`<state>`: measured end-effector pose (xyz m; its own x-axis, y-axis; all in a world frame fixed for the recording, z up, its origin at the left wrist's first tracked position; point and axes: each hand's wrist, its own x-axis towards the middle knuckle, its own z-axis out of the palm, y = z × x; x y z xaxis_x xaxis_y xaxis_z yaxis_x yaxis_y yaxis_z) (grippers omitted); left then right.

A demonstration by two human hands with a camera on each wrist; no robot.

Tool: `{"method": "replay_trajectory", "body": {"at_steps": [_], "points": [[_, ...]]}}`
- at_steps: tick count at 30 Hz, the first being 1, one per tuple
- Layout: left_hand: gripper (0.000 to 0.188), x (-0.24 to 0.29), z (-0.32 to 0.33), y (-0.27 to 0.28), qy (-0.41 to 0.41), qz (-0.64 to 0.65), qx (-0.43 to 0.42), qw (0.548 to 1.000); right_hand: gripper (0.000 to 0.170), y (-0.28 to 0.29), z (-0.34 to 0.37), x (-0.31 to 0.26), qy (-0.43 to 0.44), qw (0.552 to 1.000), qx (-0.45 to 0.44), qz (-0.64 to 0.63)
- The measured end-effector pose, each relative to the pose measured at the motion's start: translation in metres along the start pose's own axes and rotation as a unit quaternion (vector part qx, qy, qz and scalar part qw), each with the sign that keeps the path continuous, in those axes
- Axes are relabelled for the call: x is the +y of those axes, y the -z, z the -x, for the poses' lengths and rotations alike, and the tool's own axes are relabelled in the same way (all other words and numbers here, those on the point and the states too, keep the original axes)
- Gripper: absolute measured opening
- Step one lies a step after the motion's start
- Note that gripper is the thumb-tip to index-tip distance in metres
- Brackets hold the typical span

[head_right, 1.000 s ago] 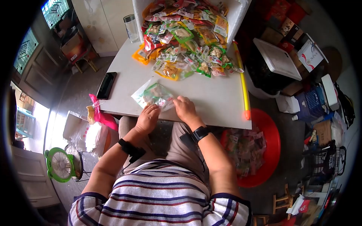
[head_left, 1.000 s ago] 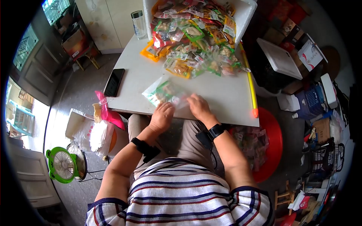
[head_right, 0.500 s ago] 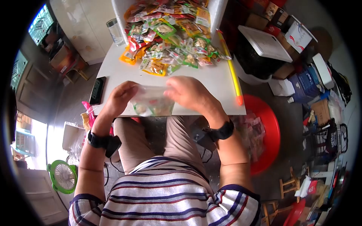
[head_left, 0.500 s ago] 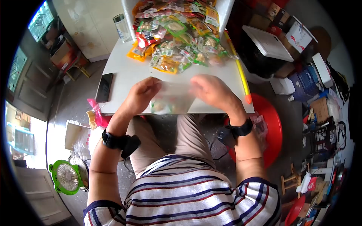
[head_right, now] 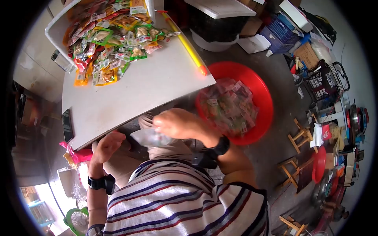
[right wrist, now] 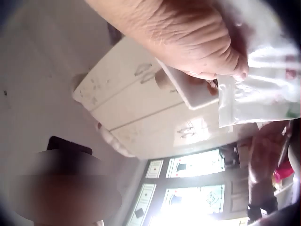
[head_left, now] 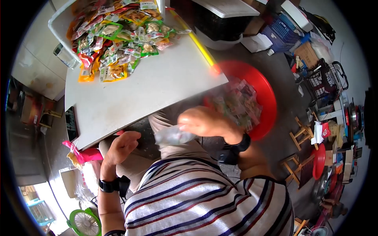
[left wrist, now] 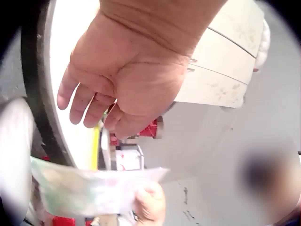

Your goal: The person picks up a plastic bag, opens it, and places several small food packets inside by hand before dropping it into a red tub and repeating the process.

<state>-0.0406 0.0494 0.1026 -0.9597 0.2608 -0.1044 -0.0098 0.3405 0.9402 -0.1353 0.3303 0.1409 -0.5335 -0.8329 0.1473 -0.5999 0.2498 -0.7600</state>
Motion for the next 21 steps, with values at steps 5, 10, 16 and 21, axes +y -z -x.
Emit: {"method": "replay_trajectory", "body": {"at_steps": [5,10,16,21], "points": [[0.024,-0.099,0.022,0.016,-0.003,-0.34,0.039,0.94,0.013,0.043,0.073,0.041,-0.181,0.978,0.079,-0.068],[0.024,-0.126,0.042,0.016,0.006,-0.506,0.145,0.85,0.015,0.069,0.131,0.1,-0.37,0.92,0.131,-0.018],[0.024,-0.117,0.041,0.009,0.029,-0.554,0.16,0.817,0.019,0.037,0.175,0.181,-0.456,0.858,0.128,0.199],[0.024,-0.117,0.038,0.007,0.016,-0.541,0.173,0.823,0.019,0.009,0.189,0.199,-0.556,0.795,0.192,0.146]]}}
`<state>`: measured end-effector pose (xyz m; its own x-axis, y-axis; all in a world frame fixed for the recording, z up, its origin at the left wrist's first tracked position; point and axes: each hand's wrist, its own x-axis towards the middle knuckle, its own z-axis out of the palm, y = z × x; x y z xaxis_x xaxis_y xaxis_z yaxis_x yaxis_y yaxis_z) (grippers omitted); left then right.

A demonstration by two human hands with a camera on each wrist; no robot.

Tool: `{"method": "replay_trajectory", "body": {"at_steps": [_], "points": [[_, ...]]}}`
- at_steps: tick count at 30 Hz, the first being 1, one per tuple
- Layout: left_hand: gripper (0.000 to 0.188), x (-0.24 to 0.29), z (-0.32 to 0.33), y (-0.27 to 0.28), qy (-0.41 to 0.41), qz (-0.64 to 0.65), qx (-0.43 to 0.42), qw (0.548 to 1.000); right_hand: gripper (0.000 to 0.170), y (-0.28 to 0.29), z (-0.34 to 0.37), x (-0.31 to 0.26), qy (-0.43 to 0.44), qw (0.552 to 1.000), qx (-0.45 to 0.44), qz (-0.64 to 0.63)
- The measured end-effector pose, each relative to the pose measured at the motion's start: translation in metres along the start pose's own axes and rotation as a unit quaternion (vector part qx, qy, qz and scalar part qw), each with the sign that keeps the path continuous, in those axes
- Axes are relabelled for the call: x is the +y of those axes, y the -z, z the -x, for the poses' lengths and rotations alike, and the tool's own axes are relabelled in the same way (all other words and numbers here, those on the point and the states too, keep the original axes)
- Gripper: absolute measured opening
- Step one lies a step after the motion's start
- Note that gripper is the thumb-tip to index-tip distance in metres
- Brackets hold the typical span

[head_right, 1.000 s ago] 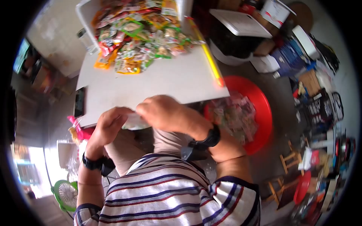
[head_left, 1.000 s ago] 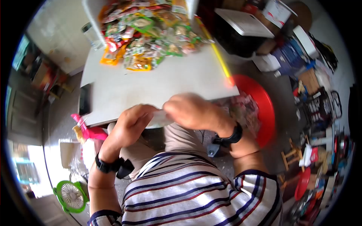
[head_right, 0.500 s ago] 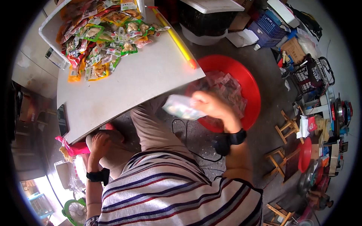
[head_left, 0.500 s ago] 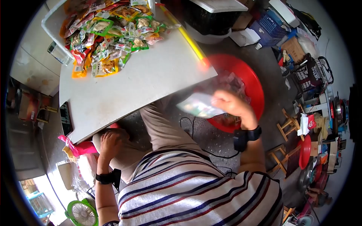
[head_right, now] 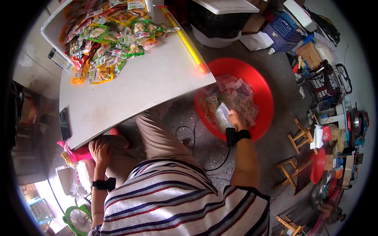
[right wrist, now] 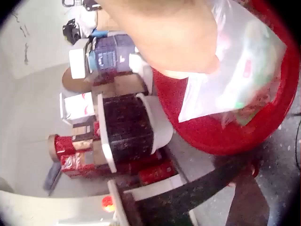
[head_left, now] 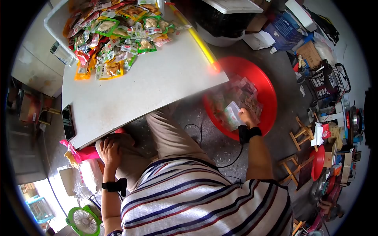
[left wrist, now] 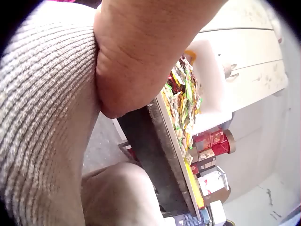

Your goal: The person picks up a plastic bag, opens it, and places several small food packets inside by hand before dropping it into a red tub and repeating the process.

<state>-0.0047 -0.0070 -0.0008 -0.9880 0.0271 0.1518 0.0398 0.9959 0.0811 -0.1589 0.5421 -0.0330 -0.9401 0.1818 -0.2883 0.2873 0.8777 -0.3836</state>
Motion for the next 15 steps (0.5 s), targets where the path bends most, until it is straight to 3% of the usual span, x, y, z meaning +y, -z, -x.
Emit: {"method": "replay_trajectory", "body": {"at_steps": [2,5,7,9,12,15], "points": [[0.024,0.002,-0.002,0.003,-0.004,0.003,0.005,1.0,0.02,-0.031,-0.023,0.037,-0.008,0.998,0.033,-0.058],[0.024,0.003,-0.003,0.003,-0.005,-0.001,0.008,1.0,0.02,-0.006,-0.025,0.015,-0.046,0.999,0.012,-0.016],[0.023,0.004,-0.003,0.001,-0.003,-0.004,0.007,1.0,0.026,0.02,-0.026,-0.014,-0.057,0.992,0.052,0.101],[0.022,0.003,-0.003,0.0,0.001,-0.004,0.005,1.0,0.023,0.016,-0.06,0.002,-0.073,0.99,0.094,0.073],[0.021,0.006,-0.004,0.003,-0.005,0.011,0.017,1.0,0.02,0.014,-0.104,0.019,0.015,0.984,0.167,0.057],[0.021,0.007,-0.004,0.005,-0.002,-0.001,0.02,1.0,0.02,0.005,-0.108,0.003,0.062,0.985,0.147,0.068]]}}
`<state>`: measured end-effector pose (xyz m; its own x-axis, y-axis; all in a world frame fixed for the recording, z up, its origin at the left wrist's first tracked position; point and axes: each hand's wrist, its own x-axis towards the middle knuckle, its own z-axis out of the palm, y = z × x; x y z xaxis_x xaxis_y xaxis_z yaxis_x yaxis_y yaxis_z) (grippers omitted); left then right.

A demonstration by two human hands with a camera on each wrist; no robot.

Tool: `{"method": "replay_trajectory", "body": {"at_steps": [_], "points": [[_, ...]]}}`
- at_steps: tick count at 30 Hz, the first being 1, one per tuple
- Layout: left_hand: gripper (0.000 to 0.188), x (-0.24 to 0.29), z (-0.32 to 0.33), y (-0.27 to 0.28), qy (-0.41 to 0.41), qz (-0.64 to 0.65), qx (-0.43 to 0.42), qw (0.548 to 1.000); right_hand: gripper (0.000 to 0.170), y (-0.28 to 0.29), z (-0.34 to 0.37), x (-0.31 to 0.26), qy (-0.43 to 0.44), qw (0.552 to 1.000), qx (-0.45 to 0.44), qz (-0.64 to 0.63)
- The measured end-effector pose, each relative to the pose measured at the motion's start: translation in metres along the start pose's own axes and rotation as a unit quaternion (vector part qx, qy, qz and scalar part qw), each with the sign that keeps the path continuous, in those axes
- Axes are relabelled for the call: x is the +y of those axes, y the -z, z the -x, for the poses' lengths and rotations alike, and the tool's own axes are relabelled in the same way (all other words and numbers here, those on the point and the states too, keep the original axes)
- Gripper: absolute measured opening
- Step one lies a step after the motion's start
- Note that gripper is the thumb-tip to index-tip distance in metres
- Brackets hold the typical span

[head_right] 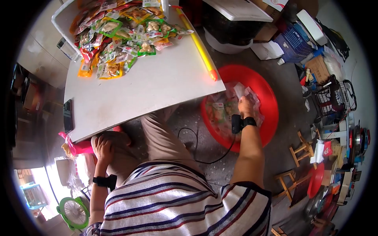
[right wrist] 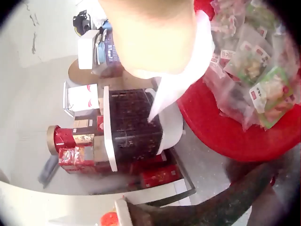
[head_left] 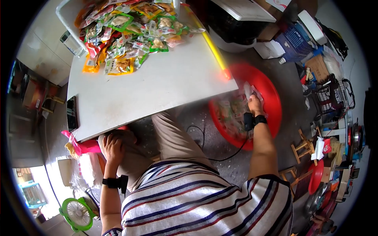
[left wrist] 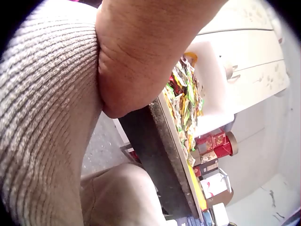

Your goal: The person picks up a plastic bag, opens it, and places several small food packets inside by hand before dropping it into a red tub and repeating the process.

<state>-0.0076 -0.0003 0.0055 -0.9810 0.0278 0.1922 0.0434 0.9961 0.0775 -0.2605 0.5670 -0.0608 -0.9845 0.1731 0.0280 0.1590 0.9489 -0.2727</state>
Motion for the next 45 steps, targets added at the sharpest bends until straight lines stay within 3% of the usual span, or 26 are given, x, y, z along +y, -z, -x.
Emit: {"method": "replay_trajectory", "body": {"at_steps": [2,6,8,10,12,14,17,23,26,28,30,32,33,37,43,45], "points": [[0.021,0.0,0.001,0.001,0.004,0.01,0.006,1.0,0.016,-0.037,-0.002,0.009,0.022,1.0,-0.019,-0.001],[0.021,-0.007,0.006,-0.004,0.007,0.015,0.042,0.999,0.017,-0.065,0.04,-0.033,-0.001,0.984,-0.177,-0.029],[0.019,-0.012,0.011,-0.008,0.024,0.039,0.068,0.997,0.015,-0.075,0.066,-0.06,0.068,0.981,-0.177,-0.035],[0.017,-0.016,0.015,-0.008,0.052,0.091,0.117,0.988,0.01,-0.099,0.084,-0.075,0.152,0.951,-0.199,-0.183],[0.018,-0.022,0.021,-0.005,0.111,0.13,0.164,0.972,0.008,-0.101,0.099,-0.103,0.195,0.932,-0.231,-0.199],[0.019,-0.033,0.036,-0.01,0.181,0.131,0.214,0.951,0.01,-0.102,0.109,-0.133,0.244,0.906,-0.227,-0.262],[0.018,-0.054,0.062,-0.02,0.299,0.151,0.256,0.907,0.012,-0.077,0.124,-0.183,0.32,0.891,-0.195,-0.255],[0.026,-0.106,0.11,-0.013,0.361,-0.044,0.273,0.891,0.012,-0.067,0.154,-0.236,0.446,0.835,-0.171,-0.273],[0.038,-0.137,0.135,-0.015,0.453,-0.086,0.226,0.858,0.012,-0.07,0.163,-0.246,0.475,0.822,-0.168,-0.264],[0.048,-0.157,0.157,-0.023,0.538,-0.078,0.118,0.831,0.012,-0.068,0.166,-0.252,0.481,0.818,-0.179,-0.258],[0.043,-0.177,0.179,-0.032,0.581,-0.032,0.041,0.812,0.012,-0.069,0.165,-0.255,0.486,0.817,-0.182,-0.25],[0.037,-0.19,0.193,-0.034,0.636,0.07,-0.089,0.764,0.012,-0.069,0.164,-0.255,0.485,0.82,-0.187,-0.242],[0.029,-0.19,0.201,-0.043,0.633,0.03,-0.037,0.773,0.012,-0.068,0.164,-0.256,0.481,0.822,-0.19,-0.239],[0.024,-0.192,0.206,-0.042,0.618,0.01,-0.059,0.784,0.012,-0.072,0.162,-0.256,0.482,0.822,-0.191,-0.233],[0.027,-0.191,0.206,-0.037,0.655,0.059,-0.028,0.753,0.012,-0.069,0.162,-0.261,0.489,0.818,-0.197,-0.232],[0.027,-0.191,0.208,-0.034,0.668,0.031,0.023,0.743,0.012,-0.067,0.162,-0.262,0.493,0.814,-0.193,-0.239]]}}
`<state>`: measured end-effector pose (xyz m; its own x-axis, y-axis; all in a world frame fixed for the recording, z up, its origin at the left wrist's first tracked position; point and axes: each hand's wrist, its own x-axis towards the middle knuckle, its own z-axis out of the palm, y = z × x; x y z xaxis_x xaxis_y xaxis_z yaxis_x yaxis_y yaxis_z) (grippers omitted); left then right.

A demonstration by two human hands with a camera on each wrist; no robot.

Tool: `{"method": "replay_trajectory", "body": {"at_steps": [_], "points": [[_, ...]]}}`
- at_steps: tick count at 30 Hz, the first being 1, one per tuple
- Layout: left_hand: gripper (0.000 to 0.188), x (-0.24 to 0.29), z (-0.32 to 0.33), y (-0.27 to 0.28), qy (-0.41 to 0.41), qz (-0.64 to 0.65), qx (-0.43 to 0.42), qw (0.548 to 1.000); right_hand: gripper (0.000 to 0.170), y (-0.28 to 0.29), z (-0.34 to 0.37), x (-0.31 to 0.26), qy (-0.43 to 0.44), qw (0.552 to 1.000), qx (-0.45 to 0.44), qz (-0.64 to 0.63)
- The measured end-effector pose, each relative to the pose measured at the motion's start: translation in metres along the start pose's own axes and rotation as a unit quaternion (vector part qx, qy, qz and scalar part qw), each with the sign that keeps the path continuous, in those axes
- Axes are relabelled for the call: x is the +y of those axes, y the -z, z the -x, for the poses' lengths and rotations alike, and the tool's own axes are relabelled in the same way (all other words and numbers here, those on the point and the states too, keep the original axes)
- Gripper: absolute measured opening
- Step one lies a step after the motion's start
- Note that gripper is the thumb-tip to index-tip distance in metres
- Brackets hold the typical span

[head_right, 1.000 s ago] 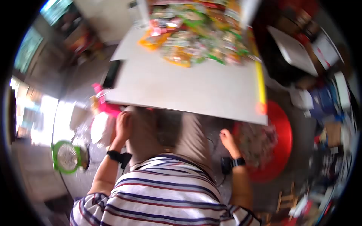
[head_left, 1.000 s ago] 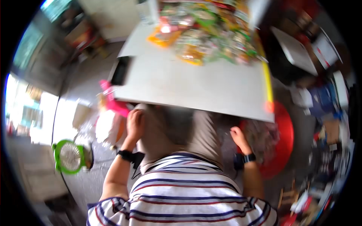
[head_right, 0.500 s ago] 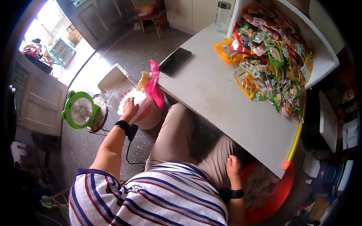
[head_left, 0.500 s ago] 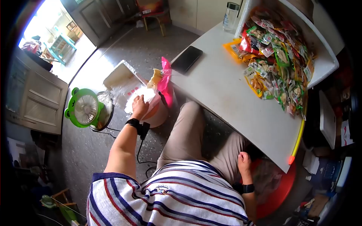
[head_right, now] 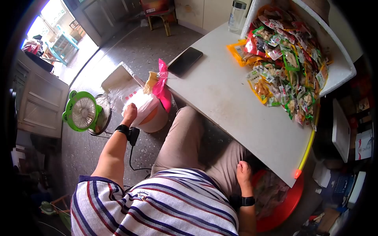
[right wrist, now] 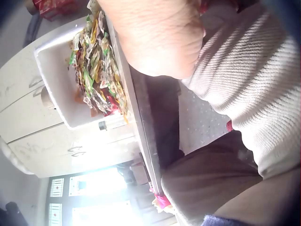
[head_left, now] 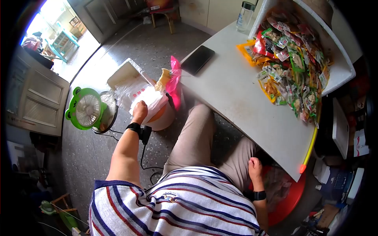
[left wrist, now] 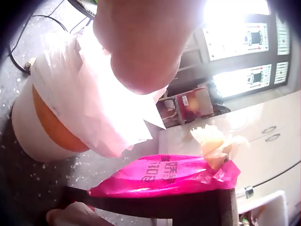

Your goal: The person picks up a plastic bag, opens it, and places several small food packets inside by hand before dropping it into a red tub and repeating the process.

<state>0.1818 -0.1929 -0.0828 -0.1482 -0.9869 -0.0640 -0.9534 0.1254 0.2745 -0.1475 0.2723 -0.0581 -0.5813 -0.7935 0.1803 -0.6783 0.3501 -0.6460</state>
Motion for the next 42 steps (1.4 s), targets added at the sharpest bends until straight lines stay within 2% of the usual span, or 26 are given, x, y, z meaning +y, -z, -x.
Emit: {"method": "replay_trajectory", "body": {"at_steps": [3,7,9,11,13,15,16,17,21,23,25,26,27,29,30,31,32,33,34,35,37,38,39,40,42], "points": [[0.025,-0.005,-0.005,0.008,0.034,0.04,0.058,0.997,0.012,0.003,-0.001,-0.003,-0.004,1.0,0.001,-0.007],[0.024,-0.014,-0.01,0.031,0.009,0.109,0.115,0.987,0.011,0.007,-0.003,-0.006,-0.016,1.0,0.001,-0.007],[0.022,-0.029,-0.021,0.035,0.003,0.232,0.112,0.966,0.011,0.012,-0.004,-0.007,-0.013,1.0,0.008,0.002],[0.017,-0.017,-0.008,0.065,-0.023,0.323,0.096,0.941,0.011,0.015,-0.005,-0.009,-0.005,1.0,0.017,0.004],[0.013,-0.002,0.007,0.096,-0.025,0.541,-0.027,0.84,0.011,0.02,-0.006,-0.013,0.008,1.0,0.028,0.001],[0.011,0.035,0.04,0.14,-0.017,0.609,-0.106,0.786,0.01,0.026,-0.013,-0.03,0.016,0.999,0.036,-0.003],[0.012,0.046,0.048,0.151,-0.046,0.655,-0.136,0.742,0.01,0.027,-0.015,-0.034,0.023,0.999,0.039,-0.009],[0.011,0.052,0.053,0.157,-0.104,0.703,-0.196,0.676,0.011,0.028,-0.017,-0.038,0.031,0.999,0.041,-0.015],[0.011,0.112,0.086,0.18,-0.16,0.752,-0.327,0.549,0.012,0.031,-0.031,-0.063,0.041,0.997,0.041,-0.053],[0.018,0.141,0.097,0.172,-0.168,0.759,-0.374,0.505,0.016,0.023,-0.035,-0.064,-0.016,0.989,0.026,-0.146],[0.02,0.174,0.11,0.165,-0.158,0.753,-0.427,0.475,0.026,0.011,-0.044,-0.063,-0.048,0.947,0.021,-0.316],[0.021,0.186,0.11,0.152,-0.13,0.758,-0.429,0.473,0.027,0.014,-0.049,-0.068,-0.104,0.913,-0.023,-0.395],[0.017,0.198,0.117,0.148,-0.131,0.735,-0.474,0.466,0.028,0.022,-0.056,-0.079,-0.156,0.866,-0.065,-0.47],[0.013,0.219,0.124,0.134,-0.175,0.711,-0.538,0.419,0.036,0.024,-0.064,-0.083,-0.206,0.776,-0.103,-0.588],[0.01,0.23,0.13,0.136,-0.169,0.687,-0.551,0.442,0.041,0.027,-0.069,-0.085,-0.21,0.72,-0.119,-0.651],[0.012,0.239,0.135,0.137,-0.176,0.646,-0.579,0.464,0.041,0.032,-0.074,-0.087,-0.214,0.688,-0.123,-0.682],[0.012,0.248,0.138,0.139,-0.259,0.562,-0.579,0.53,0.042,0.039,-0.079,-0.09,-0.217,0.655,-0.129,-0.712],[0.013,0.254,0.141,0.143,-0.337,0.469,-0.567,0.588,0.043,0.044,-0.082,-0.092,-0.219,0.621,-0.138,-0.74],[0.014,0.264,0.145,0.154,-0.46,0.351,-0.508,0.638,0.046,0.045,-0.082,-0.083,-0.188,0.594,-0.129,-0.771],[0.012,0.272,0.157,0.161,-0.482,0.292,-0.466,0.682,0.048,0.048,-0.083,-0.075,-0.179,0.583,-0.126,-0.782],[0.009,0.29,0.162,0.163,-0.654,0.234,-0.378,0.612,0.053,0.058,-0.085,-0.062,-0.161,0.559,-0.12,-0.804],[0.01,0.296,0.168,0.167,-0.721,0.164,-0.268,0.618,0.052,0.063,-0.085,-0.058,-0.152,0.546,-0.114,-0.816],[0.011,0.302,0.175,0.176,-0.772,0.09,-0.153,0.61,0.051,0.068,-0.085,-0.054,-0.156,0.554,-0.097,-0.812],[0.012,0.305,0.18,0.181,-0.807,0.016,-0.034,0.589,0.05,0.072,-0.084,-0.05,-0.161,0.562,-0.08,-0.807],[0.015,0.309,0.188,0.184,-0.829,0.035,0.052,0.556,0.041,0.078,-0.085,-0.044,-0.162,0.571,-0.05,-0.803]]}}
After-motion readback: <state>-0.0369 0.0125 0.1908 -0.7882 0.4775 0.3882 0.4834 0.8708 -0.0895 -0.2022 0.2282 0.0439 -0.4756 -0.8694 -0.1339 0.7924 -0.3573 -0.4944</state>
